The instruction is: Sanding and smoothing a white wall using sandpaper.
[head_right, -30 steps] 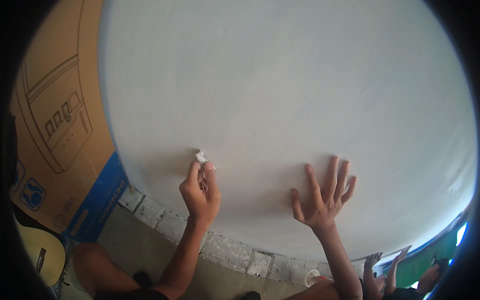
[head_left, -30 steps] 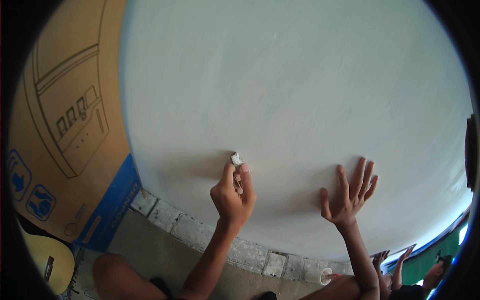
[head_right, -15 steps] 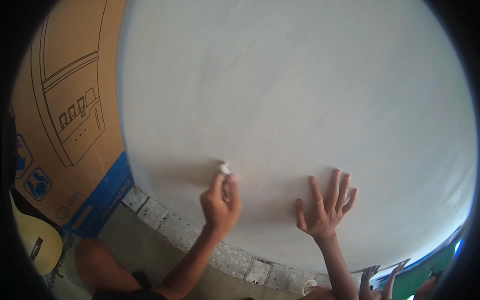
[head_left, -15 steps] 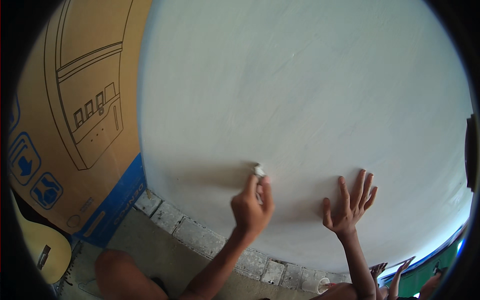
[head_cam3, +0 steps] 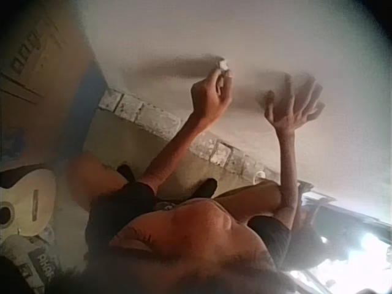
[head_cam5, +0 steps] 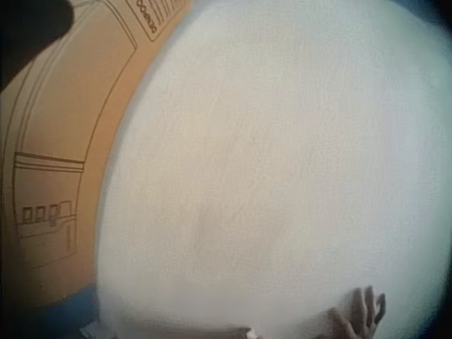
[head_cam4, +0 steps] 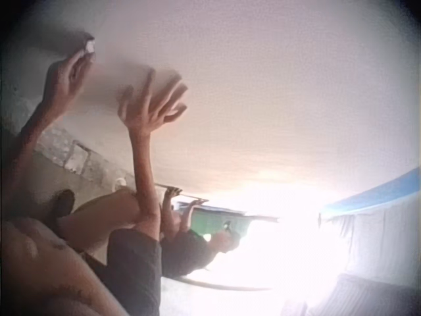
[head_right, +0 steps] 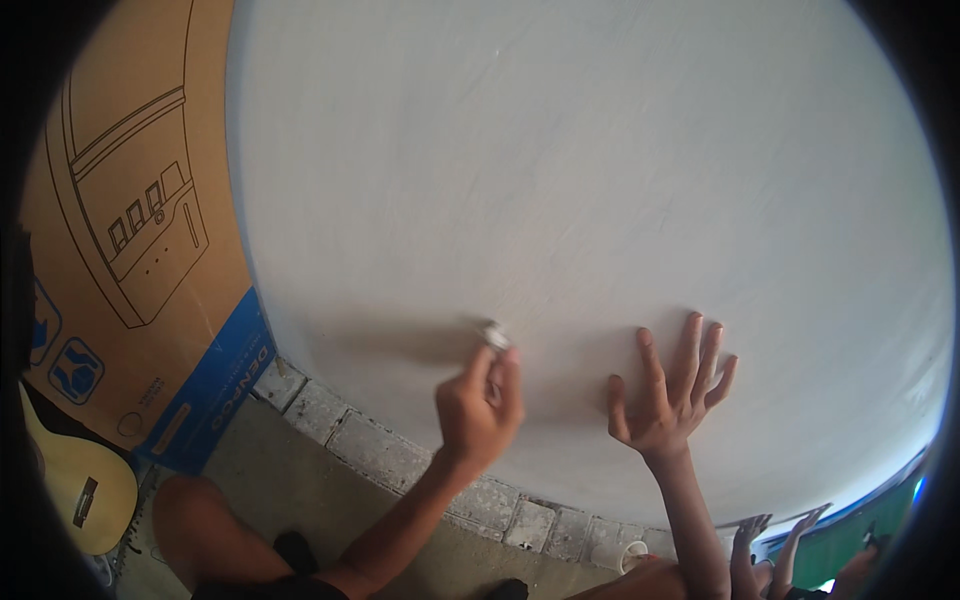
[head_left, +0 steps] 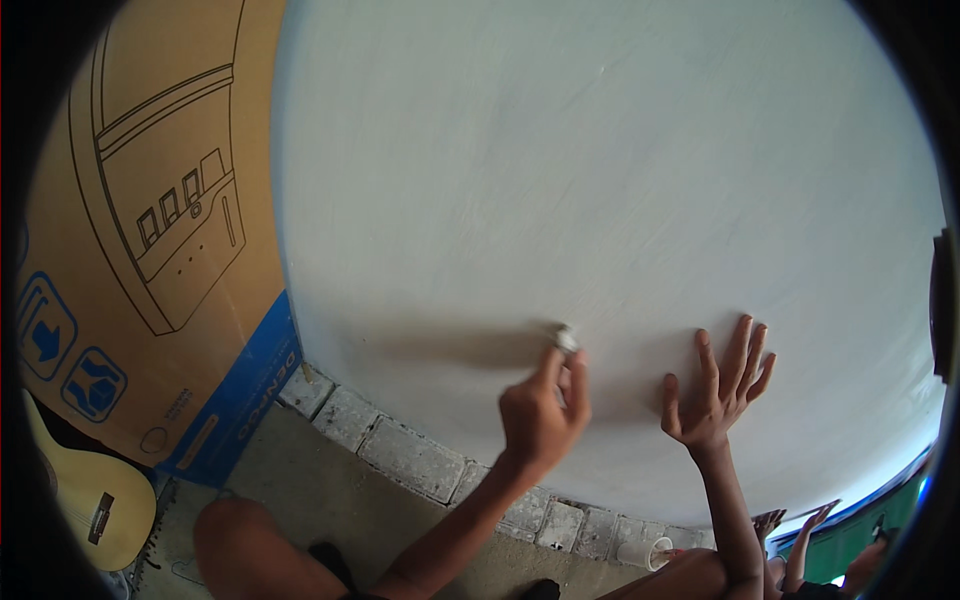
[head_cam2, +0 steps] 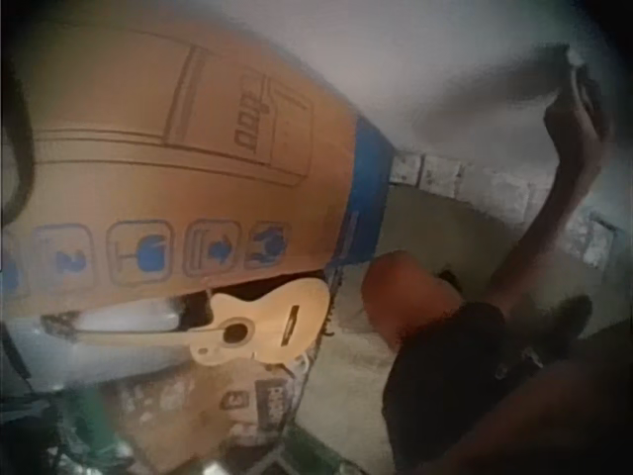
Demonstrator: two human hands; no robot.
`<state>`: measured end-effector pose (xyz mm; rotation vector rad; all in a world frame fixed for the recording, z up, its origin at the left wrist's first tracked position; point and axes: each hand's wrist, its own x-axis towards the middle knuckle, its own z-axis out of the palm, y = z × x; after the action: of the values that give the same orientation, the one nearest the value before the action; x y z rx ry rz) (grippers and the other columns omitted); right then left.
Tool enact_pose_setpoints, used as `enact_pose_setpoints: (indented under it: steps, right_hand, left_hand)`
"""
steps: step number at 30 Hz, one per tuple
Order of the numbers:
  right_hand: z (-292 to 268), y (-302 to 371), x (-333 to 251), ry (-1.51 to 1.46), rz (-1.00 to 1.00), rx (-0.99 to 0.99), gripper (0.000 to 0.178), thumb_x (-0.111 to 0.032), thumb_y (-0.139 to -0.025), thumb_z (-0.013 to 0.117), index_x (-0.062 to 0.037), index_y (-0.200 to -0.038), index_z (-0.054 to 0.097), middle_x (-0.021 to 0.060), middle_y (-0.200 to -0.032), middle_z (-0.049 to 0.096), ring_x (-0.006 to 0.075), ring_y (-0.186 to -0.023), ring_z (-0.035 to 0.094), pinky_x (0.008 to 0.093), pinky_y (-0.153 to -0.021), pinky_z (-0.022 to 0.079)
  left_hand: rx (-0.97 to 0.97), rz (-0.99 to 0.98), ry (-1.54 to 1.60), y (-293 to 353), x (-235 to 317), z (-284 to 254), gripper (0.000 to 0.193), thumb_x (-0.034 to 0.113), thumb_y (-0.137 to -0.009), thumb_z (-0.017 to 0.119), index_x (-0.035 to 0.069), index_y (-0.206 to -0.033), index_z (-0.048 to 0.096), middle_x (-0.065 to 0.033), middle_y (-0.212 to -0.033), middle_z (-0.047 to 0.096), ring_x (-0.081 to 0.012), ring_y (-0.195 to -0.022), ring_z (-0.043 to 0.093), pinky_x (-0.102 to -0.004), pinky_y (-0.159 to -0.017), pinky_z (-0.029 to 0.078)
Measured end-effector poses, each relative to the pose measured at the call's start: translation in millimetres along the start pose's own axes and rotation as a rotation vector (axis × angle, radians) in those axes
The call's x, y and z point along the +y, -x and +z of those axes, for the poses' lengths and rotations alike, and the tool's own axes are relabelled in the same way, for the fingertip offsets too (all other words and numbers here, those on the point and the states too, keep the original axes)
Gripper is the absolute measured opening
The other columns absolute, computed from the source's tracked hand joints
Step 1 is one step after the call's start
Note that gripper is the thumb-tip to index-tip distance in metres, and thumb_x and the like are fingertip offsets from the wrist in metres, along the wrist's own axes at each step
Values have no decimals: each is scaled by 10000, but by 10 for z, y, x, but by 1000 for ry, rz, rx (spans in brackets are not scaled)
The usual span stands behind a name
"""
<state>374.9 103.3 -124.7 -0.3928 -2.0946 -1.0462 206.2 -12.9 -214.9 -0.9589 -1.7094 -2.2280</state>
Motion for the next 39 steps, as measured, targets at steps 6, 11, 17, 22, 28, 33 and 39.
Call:
enact_pose_setpoints:
  steps: [6, 11, 17, 22, 28, 33, 39]
  right_hand:
    - [3, 36, 25, 0, -1, -22, 591, -430, -888, 605, -193, -1430, 601, 282, -1585, 376, 400, -1543, 236, 536, -1246, -24]
    - [6, 17, 9, 4, -3, -27, 601, -446, -897, 591, -197, -1444, 590, 288, -1595, 353, 394, -1551, 216, 538, -1245, -33]
    - [45, -16, -217, -16, 103, -43, 625, -492, -934, 537, -205, -1489, 547, 284, -1619, 312, 458, -1548, 160, 602, -1222, -72]
    - [149, 7, -359, 49, 70, -77, 608, -512, -953, 521, -280, -1516, 514, 202, -1640, 327, 412, -1559, 169, 630, -1215, -67]
    - [161, -17, -355, -43, 72, -83, 708, -520, -946, 494, -339, -1608, 322, 101, -1696, 237, 308, -1569, 201, 657, -1211, -13]
    - [123, -10, -313, -122, 41, -87, 721, -501, -934, 510, -342, -1608, 309, 85, -1701, 217, 278, -1574, 191, 650, -1219, 2]
    - [158, -29, -317, -122, 28, -36, 731, -504, -911, 507, -336, -1598, 322, 80, -1700, 219, 268, -1574, 188, 651, -1230, -23]
  left_hand:
    - [14, -114, 61, -177, -177, -93, 155, 165, -1006, 629, 36, -945, 690, 1, -555, 567, -70, -432, 540, -257, -405, 355]
    - [42, -14, 12, -94, -169, -30, 164, 160, -1008, 622, 28, -930, 678, 16, -559, 563, -62, -439, 537, -248, -402, 346]
    - [-31, 25, 35, 10, -58, 36, 160, 164, -1008, 625, 31, -1018, 713, 47, -556, 560, -58, -411, 514, -249, -380, 326]
    - [87, -103, 78, -171, -259, -97, 201, 138, -1017, 617, -54, -999, 674, -14, -617, 608, -46, -506, 538, -215, -449, 369]
    - [-205, -192, 128, 104, 6, 80, 322, 168, -1052, 594, -127, -1172, 646, -147, -996, 712, -154, -884, 672, -303, -761, 542]
    - [90, -174, 82, -264, -211, -109, 353, 217, -1070, 567, -120, -1145, 643, -182, -969, 712, -216, -857, 695, -345, -771, 554]
    - [-72, -91, 80, 170, -127, 124, 334, 208, -1067, 572, -117, -1065, 647, -179, -912, 715, -208, -795, 691, -331, -741, 559]
